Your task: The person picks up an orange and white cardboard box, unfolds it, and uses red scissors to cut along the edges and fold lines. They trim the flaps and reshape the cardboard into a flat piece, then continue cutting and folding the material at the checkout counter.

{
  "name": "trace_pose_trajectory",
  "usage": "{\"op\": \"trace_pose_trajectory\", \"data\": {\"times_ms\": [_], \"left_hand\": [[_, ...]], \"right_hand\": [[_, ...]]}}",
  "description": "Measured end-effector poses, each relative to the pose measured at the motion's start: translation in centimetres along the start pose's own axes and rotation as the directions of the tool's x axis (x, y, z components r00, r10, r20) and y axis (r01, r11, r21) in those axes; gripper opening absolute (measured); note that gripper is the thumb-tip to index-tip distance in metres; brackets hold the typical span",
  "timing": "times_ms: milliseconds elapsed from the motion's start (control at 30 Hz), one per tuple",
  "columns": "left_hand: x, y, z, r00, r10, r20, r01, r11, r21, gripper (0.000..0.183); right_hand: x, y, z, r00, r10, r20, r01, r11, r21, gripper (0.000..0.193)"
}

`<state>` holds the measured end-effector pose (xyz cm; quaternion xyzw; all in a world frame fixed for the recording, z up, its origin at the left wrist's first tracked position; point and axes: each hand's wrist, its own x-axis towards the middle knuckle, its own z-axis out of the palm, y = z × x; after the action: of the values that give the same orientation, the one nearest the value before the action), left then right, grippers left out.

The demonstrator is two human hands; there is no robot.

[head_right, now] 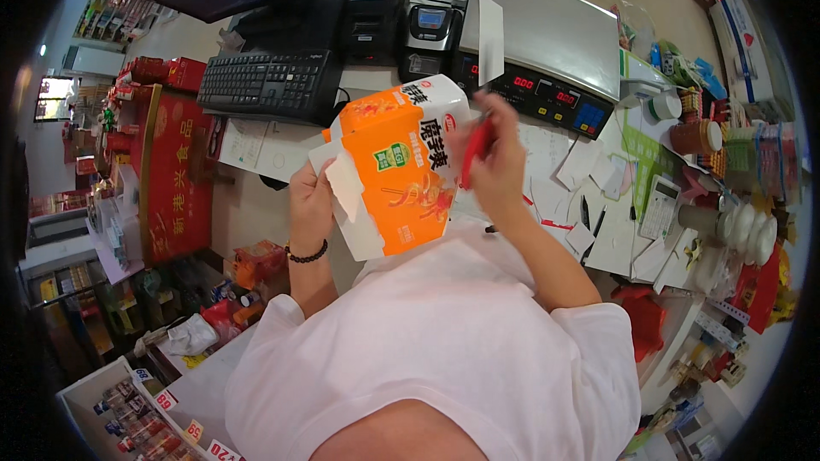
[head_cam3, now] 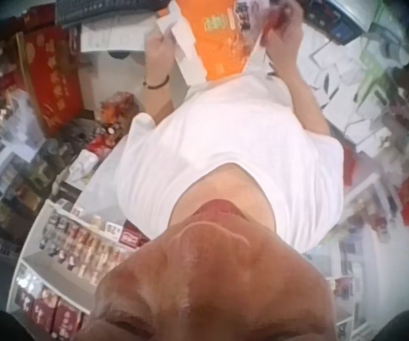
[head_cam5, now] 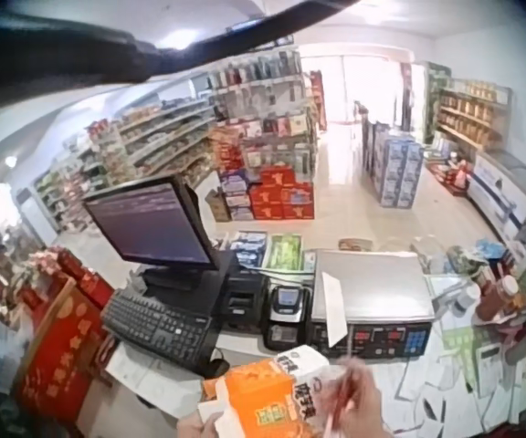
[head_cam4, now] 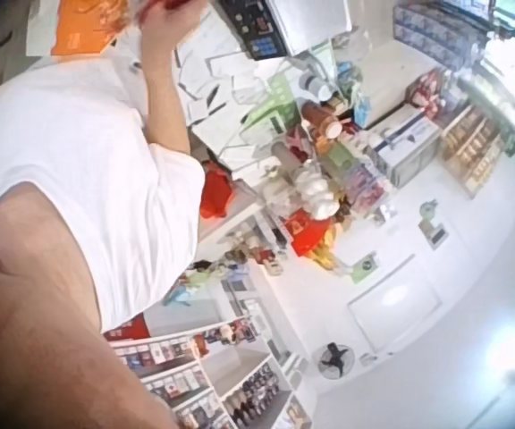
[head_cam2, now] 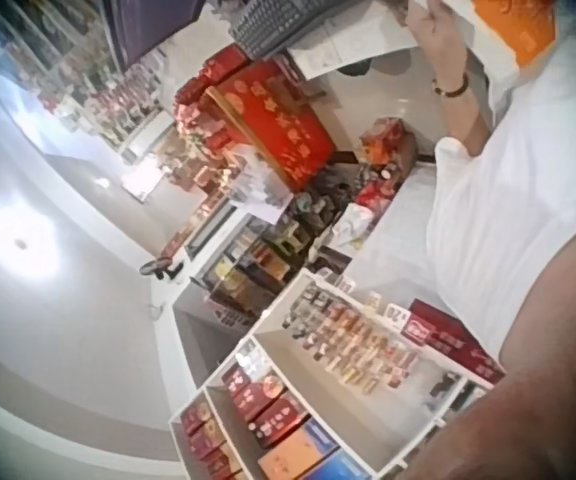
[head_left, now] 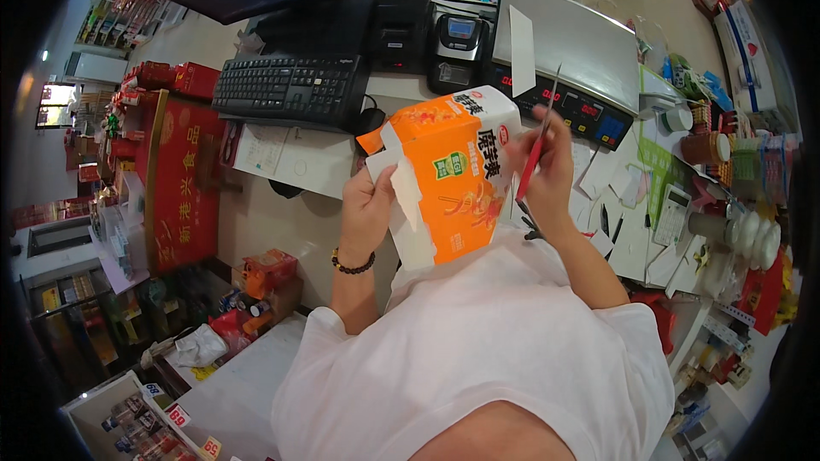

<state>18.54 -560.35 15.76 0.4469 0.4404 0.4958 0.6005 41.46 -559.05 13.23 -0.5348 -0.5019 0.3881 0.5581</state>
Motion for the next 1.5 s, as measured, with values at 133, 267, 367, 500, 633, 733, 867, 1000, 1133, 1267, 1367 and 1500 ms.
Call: {"op": "trace_pose_trajectory", "data": {"times_ms": [133, 267, 367, 500, 633, 733, 867, 1000, 1133, 1267, 1367, 1500], "left_hand": [[0.2, -0.5, -0.7, 0.996, 0.059, -0.069, -0.066, 0.992, -0.108, 0.024], [0.5, -0.1, -0.3, 0.991, 0.057, -0.120, -0.078, 0.981, -0.176, 0.024], [0.5, -0.3, -0.1, 0.989, 0.095, -0.110, -0.114, 0.976, -0.186, 0.024], [0.7, -0.5, 0.1, 0.979, 0.143, -0.147, -0.168, 0.969, -0.181, 0.023], [1.0, -0.5, 1.2, 0.970, 0.129, -0.208, -0.173, 0.961, -0.214, 0.023], [1.2, -0.6, 1.4, 0.953, 0.165, -0.254, -0.201, 0.972, -0.125, 0.022], [1.5, -0.6, 2.7, 0.934, 0.221, -0.280, -0.200, 0.975, 0.100, 0.022], [1.5, -0.1, 4.6, 0.958, 0.162, -0.237, -0.123, 0.977, 0.172, 0.020], [1.3, 0.8, 4.8, 0.955, 0.253, -0.156, -0.229, 0.961, 0.156, 0.019], [0.9, 1.8, 3.8, 0.993, 0.095, 0.073, -0.107, 0.978, 0.176, 0.020], [0.8, 1.8, 2.9, 0.977, 0.000, 0.215, -0.054, 0.968, 0.244, 0.019], [0.5, 2.5, 3.7, 0.961, -0.008, 0.278, -0.022, 0.994, 0.105, 0.027]], "right_hand": [[1.1, 9.1, -3.1, 0.968, 0.123, -0.219, -0.174, 0.958, -0.227, 0.042], [-1.3, 13.3, -5.5, 0.958, 0.286, 0.039, -0.198, 0.750, -0.631, 0.034], [-2.9, 17.4, -6.3, 0.973, 0.048, 0.225, 0.149, 0.611, -0.777, 0.030], [-3.6, 18.5, -6.8, 0.948, -0.035, 0.316, 0.295, 0.462, -0.836, 0.031], [-3.7, 18.6, -7.0, 0.962, 0.036, 0.270, 0.235, 0.392, -0.890, 0.026], [-1.6, 14.2, -7.5, 0.988, -0.085, 0.132, 0.157, 0.516, -0.842, 0.015], [2.4, -1.1, -4.0, 0.933, -0.356, 0.059, 0.336, 0.798, -0.500, 0.012], [0.1, -7.3, 1.9, 0.748, -0.490, 0.447, 0.645, 0.696, -0.316, 0.028], [0.7, -6.0, 3.5, 0.725, -0.488, 0.486, 0.673, 0.651, -0.351, 0.018], [1.0, -6.9, 3.1, 0.752, -0.372, 0.545, 0.597, 0.735, -0.322, 0.015], [0.8, -6.9, 3.0, 0.734, -0.406, 0.544, 0.614, 0.739, -0.277, 0.016], [0.4, -7.0, 3.0, 0.755, -0.400, 0.519, 0.584, 0.770, -0.257, 0.019]]}}
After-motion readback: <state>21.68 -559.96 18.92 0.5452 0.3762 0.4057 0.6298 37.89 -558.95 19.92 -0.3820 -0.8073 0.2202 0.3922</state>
